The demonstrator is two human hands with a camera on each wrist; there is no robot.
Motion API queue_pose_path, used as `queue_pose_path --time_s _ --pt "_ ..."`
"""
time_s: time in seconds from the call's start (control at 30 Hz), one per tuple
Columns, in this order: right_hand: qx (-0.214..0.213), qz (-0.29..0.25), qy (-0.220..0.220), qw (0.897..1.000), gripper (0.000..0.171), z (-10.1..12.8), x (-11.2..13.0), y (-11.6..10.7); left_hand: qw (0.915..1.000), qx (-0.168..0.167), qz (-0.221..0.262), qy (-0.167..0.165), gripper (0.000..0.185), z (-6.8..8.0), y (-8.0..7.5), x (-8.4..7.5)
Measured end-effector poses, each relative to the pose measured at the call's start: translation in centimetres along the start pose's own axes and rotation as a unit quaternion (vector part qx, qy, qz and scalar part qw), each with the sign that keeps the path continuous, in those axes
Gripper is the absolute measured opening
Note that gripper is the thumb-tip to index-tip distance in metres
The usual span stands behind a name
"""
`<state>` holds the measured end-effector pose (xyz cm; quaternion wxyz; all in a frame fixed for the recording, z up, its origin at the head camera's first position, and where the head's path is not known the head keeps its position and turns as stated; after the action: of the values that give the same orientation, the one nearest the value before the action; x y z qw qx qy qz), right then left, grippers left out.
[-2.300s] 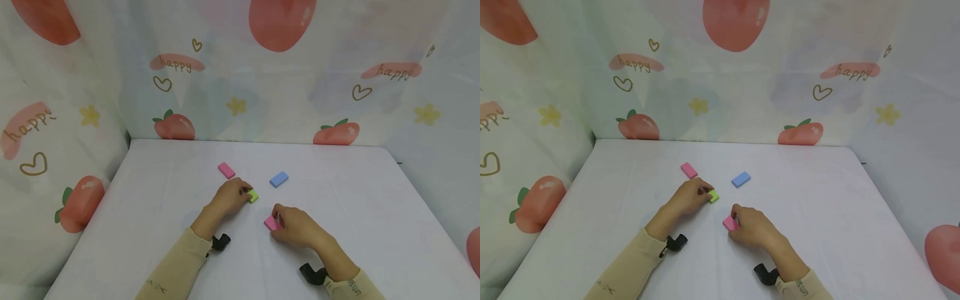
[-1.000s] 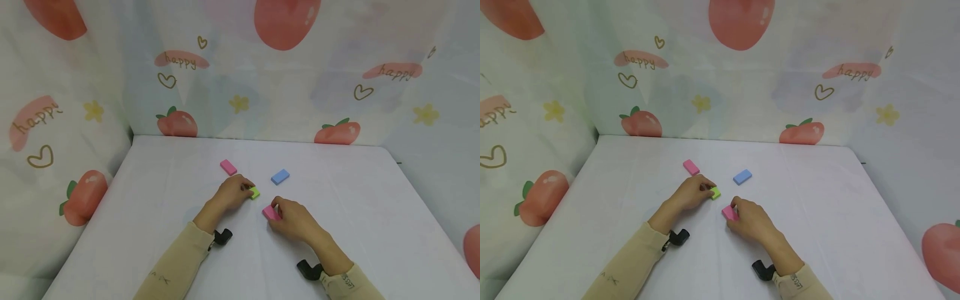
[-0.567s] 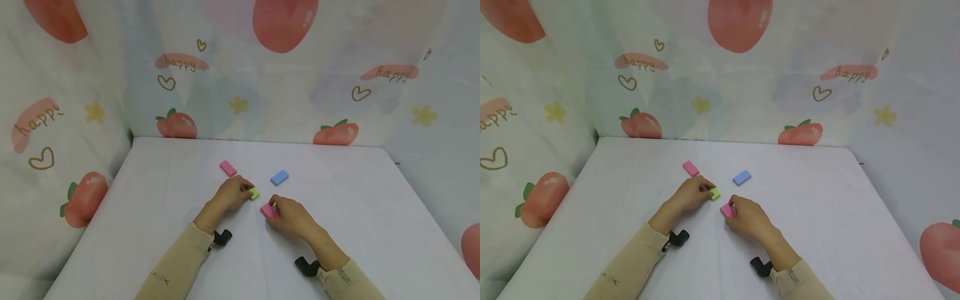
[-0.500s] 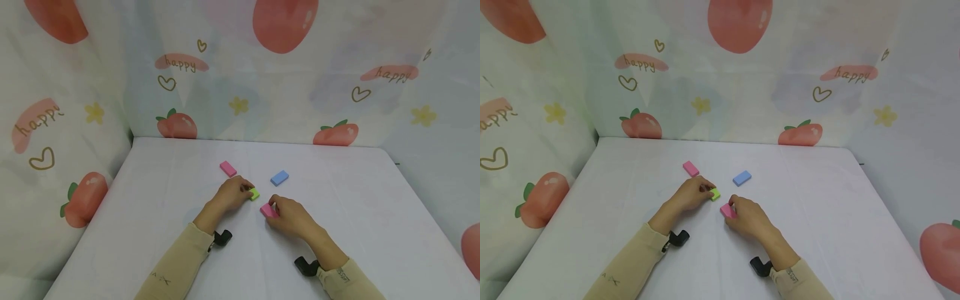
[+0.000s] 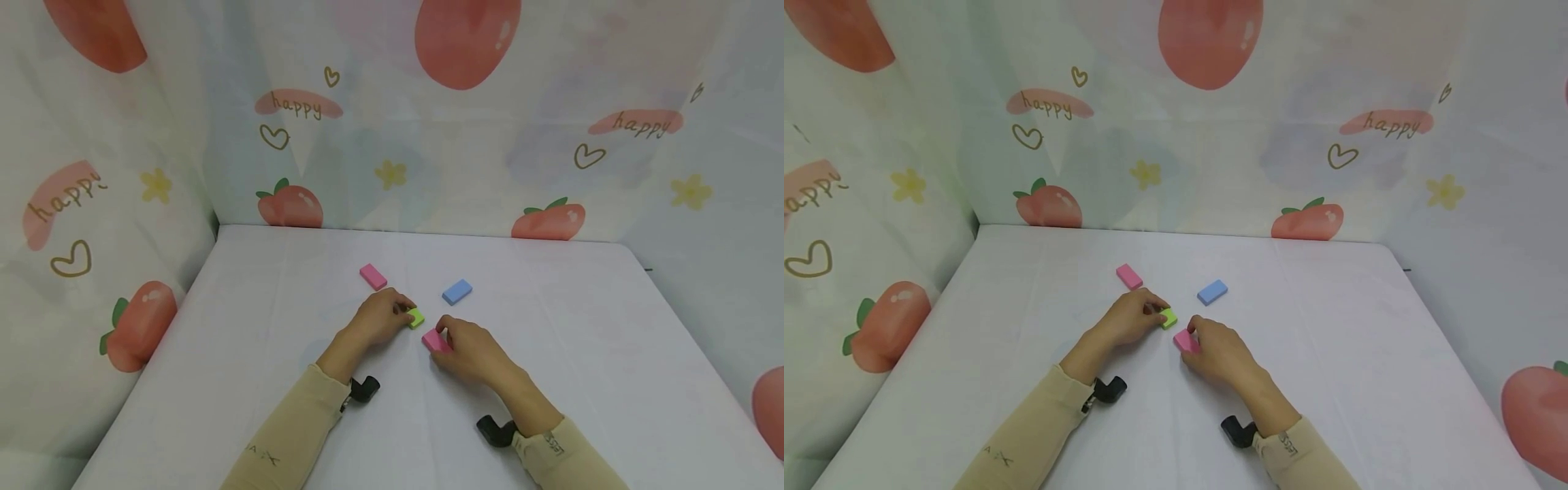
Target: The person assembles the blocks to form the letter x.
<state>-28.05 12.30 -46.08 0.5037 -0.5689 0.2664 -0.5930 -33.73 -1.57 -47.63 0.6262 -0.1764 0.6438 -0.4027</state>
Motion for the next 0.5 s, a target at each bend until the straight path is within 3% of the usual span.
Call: queue_pose_path --time_s 0.5 --pt "-0.004 0.004 0.0 1.0 0.041 -0.84 0.34 0.02 1.0 -0.001 0.002 -0.001 0.023 -0.18 0.01 0.12"
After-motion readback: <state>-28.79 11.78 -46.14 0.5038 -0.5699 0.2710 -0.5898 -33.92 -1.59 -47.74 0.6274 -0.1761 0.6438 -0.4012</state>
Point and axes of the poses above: each hand's wrist, its own z-axis away from the middle knuckle, its own y-axis out of the palm, x = y × z, the point moved 10 cm from there along -z, towards the middle knuckle
